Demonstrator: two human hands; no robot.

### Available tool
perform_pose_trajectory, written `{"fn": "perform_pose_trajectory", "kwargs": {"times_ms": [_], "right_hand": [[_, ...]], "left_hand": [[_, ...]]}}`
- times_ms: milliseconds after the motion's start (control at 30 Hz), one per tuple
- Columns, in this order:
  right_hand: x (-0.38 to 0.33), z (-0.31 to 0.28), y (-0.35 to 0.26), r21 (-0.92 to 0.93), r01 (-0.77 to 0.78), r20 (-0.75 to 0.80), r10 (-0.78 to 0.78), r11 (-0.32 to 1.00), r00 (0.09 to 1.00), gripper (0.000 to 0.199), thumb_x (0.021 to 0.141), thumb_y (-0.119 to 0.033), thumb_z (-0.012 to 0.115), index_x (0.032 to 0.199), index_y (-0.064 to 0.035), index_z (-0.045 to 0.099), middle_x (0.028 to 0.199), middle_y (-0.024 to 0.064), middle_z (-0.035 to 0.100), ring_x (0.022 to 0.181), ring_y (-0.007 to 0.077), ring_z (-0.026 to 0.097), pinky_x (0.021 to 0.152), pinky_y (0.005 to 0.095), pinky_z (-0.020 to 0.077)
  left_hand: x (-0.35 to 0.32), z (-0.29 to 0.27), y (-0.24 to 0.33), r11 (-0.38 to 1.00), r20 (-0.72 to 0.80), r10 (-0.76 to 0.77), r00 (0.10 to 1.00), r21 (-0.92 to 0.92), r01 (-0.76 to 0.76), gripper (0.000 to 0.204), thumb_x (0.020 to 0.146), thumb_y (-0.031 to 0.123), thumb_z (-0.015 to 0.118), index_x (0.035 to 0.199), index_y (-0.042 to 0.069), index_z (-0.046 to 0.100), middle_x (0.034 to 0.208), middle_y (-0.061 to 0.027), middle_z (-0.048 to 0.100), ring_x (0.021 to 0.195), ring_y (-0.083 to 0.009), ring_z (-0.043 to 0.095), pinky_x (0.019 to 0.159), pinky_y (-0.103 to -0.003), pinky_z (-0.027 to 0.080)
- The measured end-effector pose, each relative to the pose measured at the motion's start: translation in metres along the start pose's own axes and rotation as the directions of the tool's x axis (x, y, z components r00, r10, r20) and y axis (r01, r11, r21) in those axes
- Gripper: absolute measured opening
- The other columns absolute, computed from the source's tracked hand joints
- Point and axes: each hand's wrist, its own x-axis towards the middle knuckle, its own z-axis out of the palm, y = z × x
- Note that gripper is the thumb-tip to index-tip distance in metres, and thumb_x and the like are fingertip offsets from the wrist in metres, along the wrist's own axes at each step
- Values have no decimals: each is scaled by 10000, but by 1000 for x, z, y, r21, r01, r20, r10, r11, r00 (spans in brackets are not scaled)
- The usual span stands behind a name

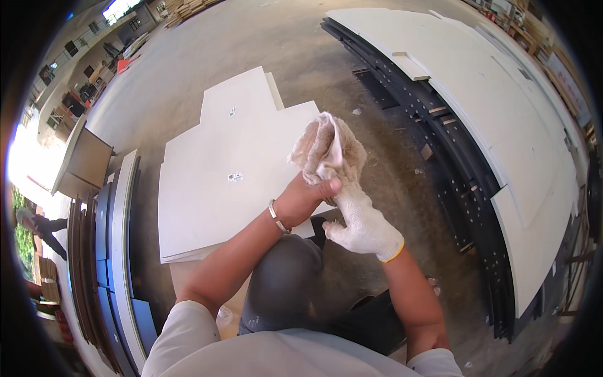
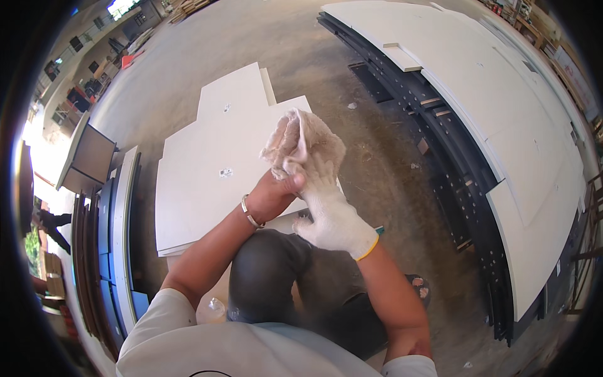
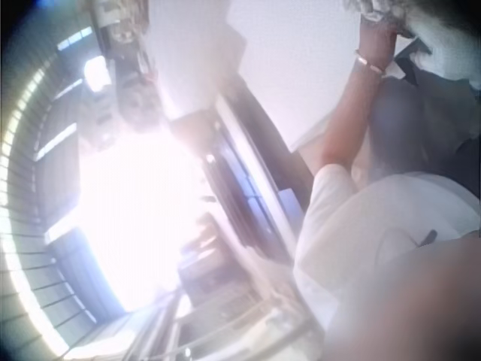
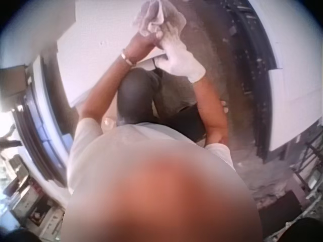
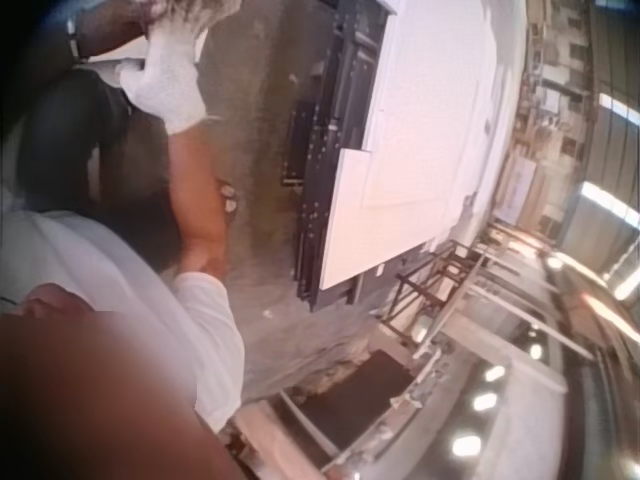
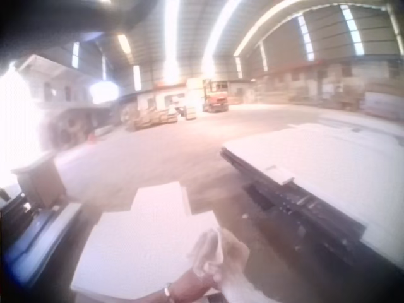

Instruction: The person kneels on the floor and wipes the surface of white panels with a cloth, occasionally using a squeegee to smooth the surface. They handle multiple panels one at a time, flipping and repositioning them as needed.

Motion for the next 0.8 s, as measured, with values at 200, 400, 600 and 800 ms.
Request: {"fn": "perform_pose_trajectory", "kwargs": {"times_ms": [200, 400, 600, 800], "right_hand": [[-18, -23, -2, 668, 132, -453, 261, 732, 852, 464, 899, 3, 580, 1353, 75, 637, 1416, 194, 652, 1407, 262, 548, 1187, 408, 405], [-28, -17, -5, 269, 131, -600, 59, 954, 798, 532, 961, -27, 635, 1470, 87, 532, 1530, 217, 549, 1440, 306, 517, 1229, 418, 349], [1, 37, 21, 350, -223, -290, 332, 910, 898, 798, 870, -242, 846, 1532, -15, 463, 1469, 145, 566, 1309, 255, 589, 1061, 381, 483], [-19, 61, 99, 977, 209, -198, 536, 41, 821, 639, 982, -330, 752, 1503, -98, 464, 1310, 54, 620, 1168, 242, 633, 1000, 428, 544]], "left_hand": [[-8, -10, 11, 620, -157, -34, 987, -778, -103, 652, 1087, 542, 407, 1573, 108, 434, 1583, -137, 493, 1462, -361, 444, 1212, -571, 328], [-9, -12, 3, 503, -49, 47, 998, -862, -67, 692, 1082, 567, 400, 1580, 87, 424, 1608, -140, 469, 1480, -368, 423, 1236, -576, 285], [-1, 12, 4, 942, 59, -322, 945, -81, 326, 719, 1097, 599, 392, 1539, 37, 468, 1527, -138, 524, 1275, -240, 584, 1021, -339, 475], [-13, 50, 3, 734, 146, -50, 988, 676, -62, 865, 1051, 650, 450, 1537, -65, 433, 1654, -254, 320, 1564, -339, 292, 1266, -476, 255]]}}
